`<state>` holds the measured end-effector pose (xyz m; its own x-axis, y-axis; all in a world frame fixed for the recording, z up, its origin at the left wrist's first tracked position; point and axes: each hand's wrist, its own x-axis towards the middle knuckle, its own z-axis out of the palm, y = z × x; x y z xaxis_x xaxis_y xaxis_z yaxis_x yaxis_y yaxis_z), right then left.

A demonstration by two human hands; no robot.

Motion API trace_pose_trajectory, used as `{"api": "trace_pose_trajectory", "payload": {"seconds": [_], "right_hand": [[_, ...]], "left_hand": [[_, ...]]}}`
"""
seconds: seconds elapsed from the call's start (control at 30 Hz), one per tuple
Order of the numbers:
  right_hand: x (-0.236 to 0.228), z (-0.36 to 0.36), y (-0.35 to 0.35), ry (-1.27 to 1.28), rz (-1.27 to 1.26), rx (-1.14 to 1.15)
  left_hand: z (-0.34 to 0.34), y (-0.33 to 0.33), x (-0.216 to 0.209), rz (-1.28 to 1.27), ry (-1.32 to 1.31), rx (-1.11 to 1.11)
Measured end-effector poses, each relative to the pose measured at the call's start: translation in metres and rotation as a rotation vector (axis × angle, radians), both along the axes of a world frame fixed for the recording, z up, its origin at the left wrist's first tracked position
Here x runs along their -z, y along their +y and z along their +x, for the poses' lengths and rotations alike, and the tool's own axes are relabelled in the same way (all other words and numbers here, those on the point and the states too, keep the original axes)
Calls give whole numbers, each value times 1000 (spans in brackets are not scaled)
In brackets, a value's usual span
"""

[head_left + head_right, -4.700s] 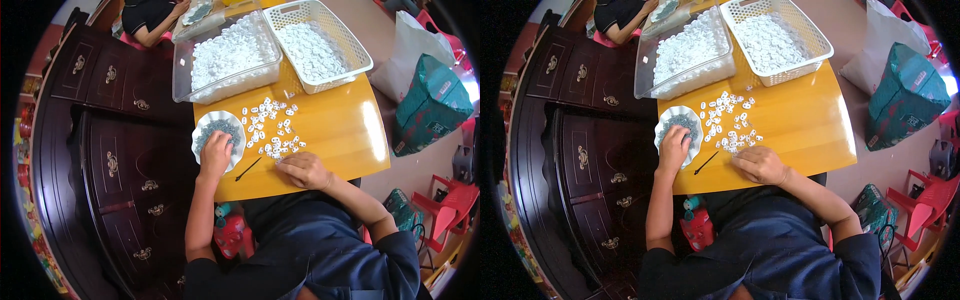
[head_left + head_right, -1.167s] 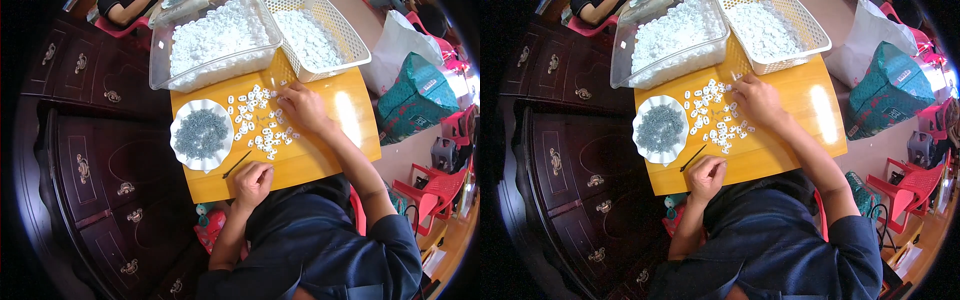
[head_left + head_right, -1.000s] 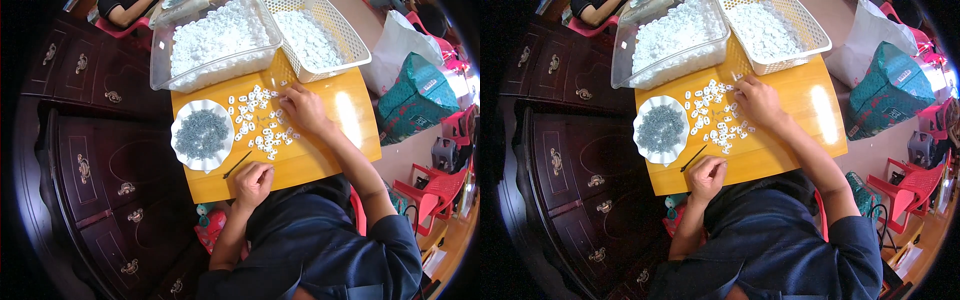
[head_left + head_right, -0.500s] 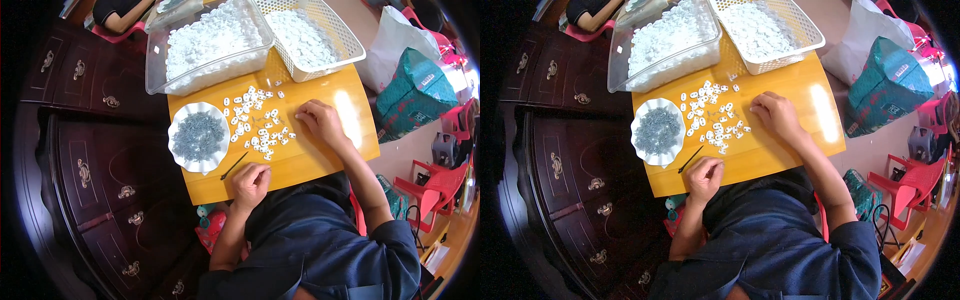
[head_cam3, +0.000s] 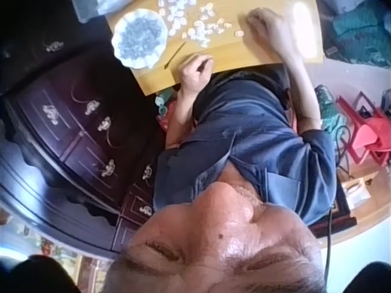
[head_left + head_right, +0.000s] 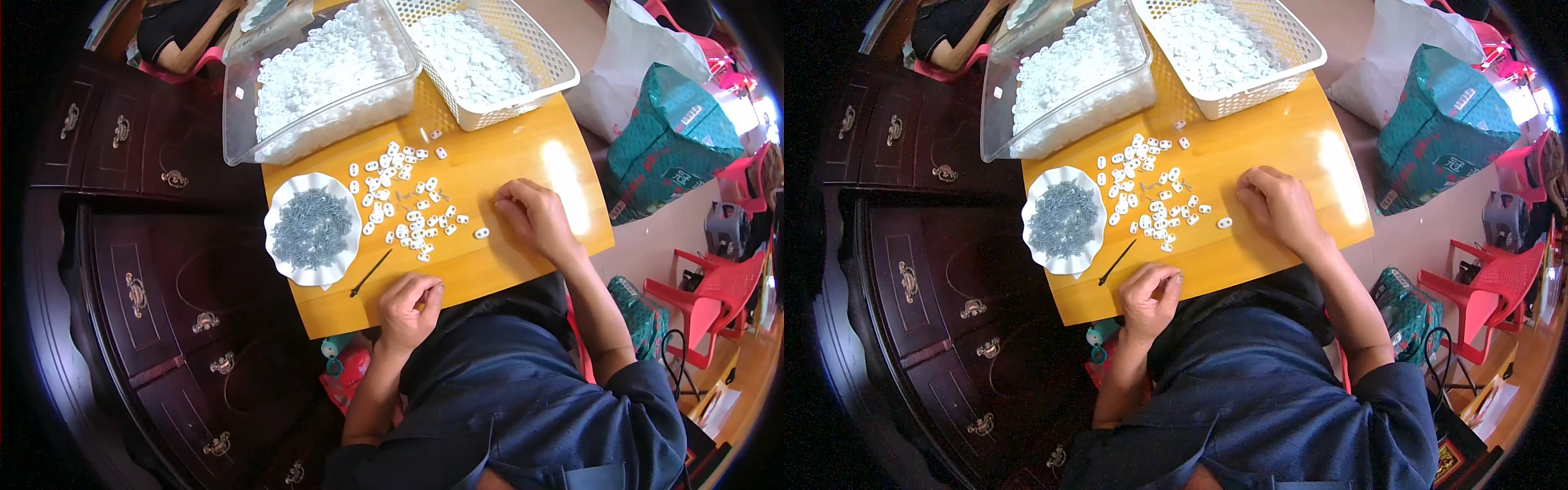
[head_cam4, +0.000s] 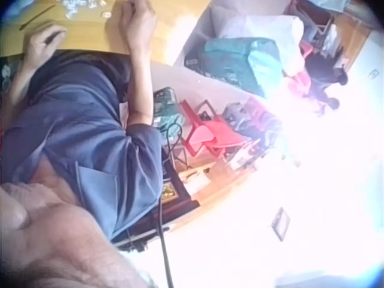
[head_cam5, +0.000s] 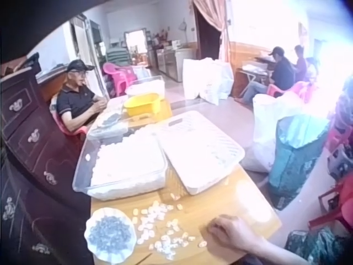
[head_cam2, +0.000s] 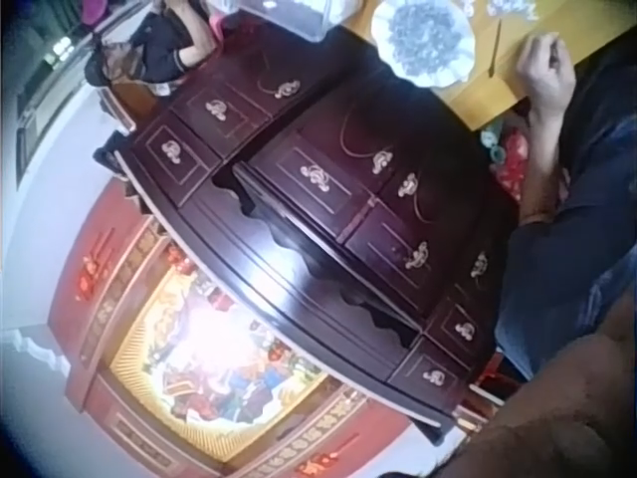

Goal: Manually assembling small white plastic components by inserting metal pins using a hand tool.

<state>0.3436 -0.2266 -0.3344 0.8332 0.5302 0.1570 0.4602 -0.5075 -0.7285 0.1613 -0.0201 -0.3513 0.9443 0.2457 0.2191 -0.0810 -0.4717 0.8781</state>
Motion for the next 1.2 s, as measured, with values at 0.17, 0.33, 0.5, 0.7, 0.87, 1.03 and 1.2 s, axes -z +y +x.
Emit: {"api": "trace_pose_trajectory", "payload": {"seconds": [0.17, 0.33, 0.5, 0.7, 0.87, 1.03, 1.2], "right_hand": [[7, 3, 1, -86, -12, -29], [-1, -14, 5, 278, 12, -22], [14, -44, 7, 853, 443, -35], [11, -70, 17, 923, 502, -95], [23, -77, 21, 681, 508, -101], [18, -77, 21, 613, 431, -112], [19, -82, 29, 701, 634, -83]], "left_hand": [[-2, -3, 4, 19, -31, 19], [-2, -4, 1, 23, -16, 11], [16, -9, -16, -57, -21, -21], [34, -16, -22, -70, -40, -20], [36, -20, -9, -316, 39, -41], [37, -22, -6, -287, 49, -1], [31, -27, 7, -384, 65, -60]]}}
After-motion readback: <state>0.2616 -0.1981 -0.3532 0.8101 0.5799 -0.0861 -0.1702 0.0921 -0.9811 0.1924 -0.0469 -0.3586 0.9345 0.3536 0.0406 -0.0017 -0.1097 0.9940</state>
